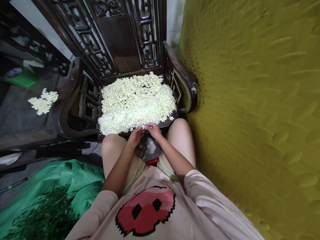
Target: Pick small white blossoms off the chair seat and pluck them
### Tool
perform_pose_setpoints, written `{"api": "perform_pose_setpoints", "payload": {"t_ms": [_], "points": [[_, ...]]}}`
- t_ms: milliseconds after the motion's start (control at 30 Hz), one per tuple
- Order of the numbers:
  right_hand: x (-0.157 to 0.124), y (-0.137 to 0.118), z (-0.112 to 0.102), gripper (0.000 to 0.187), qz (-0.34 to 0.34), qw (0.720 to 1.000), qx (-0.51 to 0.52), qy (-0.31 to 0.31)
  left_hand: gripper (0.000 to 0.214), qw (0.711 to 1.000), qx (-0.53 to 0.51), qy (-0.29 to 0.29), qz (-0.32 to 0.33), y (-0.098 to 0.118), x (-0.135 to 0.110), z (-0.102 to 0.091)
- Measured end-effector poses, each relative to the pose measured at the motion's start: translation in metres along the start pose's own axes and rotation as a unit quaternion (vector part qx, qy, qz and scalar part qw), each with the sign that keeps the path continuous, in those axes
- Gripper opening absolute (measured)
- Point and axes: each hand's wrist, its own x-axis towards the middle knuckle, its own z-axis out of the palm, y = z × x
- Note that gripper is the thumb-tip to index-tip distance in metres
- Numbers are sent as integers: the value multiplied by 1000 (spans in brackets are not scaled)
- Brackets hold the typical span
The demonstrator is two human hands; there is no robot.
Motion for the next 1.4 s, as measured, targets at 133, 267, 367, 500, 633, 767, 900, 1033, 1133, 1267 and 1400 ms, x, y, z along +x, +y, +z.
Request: {"api": "perform_pose_setpoints", "payload": {"t_ms": [133, 267, 367, 500, 633, 767, 900, 1033, 1133, 1267, 1400], "points": [[0, 0, -1, 24, 18, 1000, 22, -3, 28, 1000, 19, 5, 16, 0, 0, 1], [-1, -1, -1, 25, 27, 999, 22, -6, 30, 998, 55, 13, 38, -2, 2, 0], [-1, -1, 0, 25, 28, 999, 12, 8, 28, 990, 109, 50, 71, -3, 3, -1], [-1, -3, 1, 24, 22, 999, -18, 15, 25, 974, 179, 89, 109, -5, 4, 0], [-4, -7, 4, 29, 40, 999, -15, -8, 21, 954, 227, 115, 160, -4, 4, 1], [-6, -7, 6, 34, 56, 998, 4, -12, 16, 946, 238, 117, 185, -3, 2, 1], [-5, -1, 4, 30, 50, 999, -21, 0, 14, 949, 240, 111, 174, -4, 1, 3], [-2, 6, 2, 25, 45, 998, -42, 10, 16, 951, 245, 112, 154, -7, 2, 3], [1, 5, 0, 22, 70, 995, -17, 65, 19, 955, 228, 131, 135, -5, 5, -1], [4, -4, -6, 15, 120, 982, 17, 147, 22, 952, 207, 161, 161, 1, 7, -7], [1, -12, -5, 8, 174, 977, 50, 112, 22, 940, 236, 161, 183, 1, 7, -6]]}}
